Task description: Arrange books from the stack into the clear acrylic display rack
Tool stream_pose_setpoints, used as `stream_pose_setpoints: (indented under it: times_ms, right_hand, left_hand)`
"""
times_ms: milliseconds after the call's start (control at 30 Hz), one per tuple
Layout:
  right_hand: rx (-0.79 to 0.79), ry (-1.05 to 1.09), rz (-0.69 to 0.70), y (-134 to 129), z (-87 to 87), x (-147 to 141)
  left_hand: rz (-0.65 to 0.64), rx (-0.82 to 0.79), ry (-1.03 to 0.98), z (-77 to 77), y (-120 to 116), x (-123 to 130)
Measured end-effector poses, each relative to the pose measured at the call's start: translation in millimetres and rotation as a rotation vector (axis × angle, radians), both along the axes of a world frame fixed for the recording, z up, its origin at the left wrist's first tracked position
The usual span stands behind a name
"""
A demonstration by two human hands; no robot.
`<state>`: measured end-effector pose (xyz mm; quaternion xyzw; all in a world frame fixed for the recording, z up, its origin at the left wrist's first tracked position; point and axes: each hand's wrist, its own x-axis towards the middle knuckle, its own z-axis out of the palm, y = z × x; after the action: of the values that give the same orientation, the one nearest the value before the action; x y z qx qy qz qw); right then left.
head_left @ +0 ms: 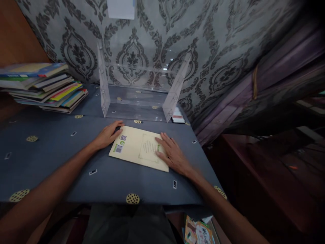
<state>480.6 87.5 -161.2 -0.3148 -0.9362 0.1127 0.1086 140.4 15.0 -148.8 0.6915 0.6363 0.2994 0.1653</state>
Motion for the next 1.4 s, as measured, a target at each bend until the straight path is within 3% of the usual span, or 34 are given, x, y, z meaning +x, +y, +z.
stream_pose_setpoints:
  times_ms: [267, 567, 833, 1133, 1400]
  right_hand:
    - [0.110, -0.014, 0.045, -27.6, 4.3, -0.7]
    - [0.212, -0.005, 0.193, -102.2, 3.3, 15.5]
    - [0.223, 0.128, -0.050, -150.3, -11.5, -5.0]
    - [0.427, 0.370, -0.032, -143.4, -3.9, -10.4]
    - [0.332, 0.616, 0.207, -98.8, 49.6, -27.9]
  left_hand:
    - [-0.017, -0.013, -0.019, 0.0, 0.0, 0.8]
    - [-0.078, 0.000, -0.008, -0.9, 1.1, -0.8]
    - [-0.166, -0.017, 0.058, -2.0, 1.3, -6.1]
    - [-0.189, -0.007, 0.092, -7.2, 3.4, -8.6]
    - [-0.216, -0.024, 0.016, -5.0, 2.5, -8.1]
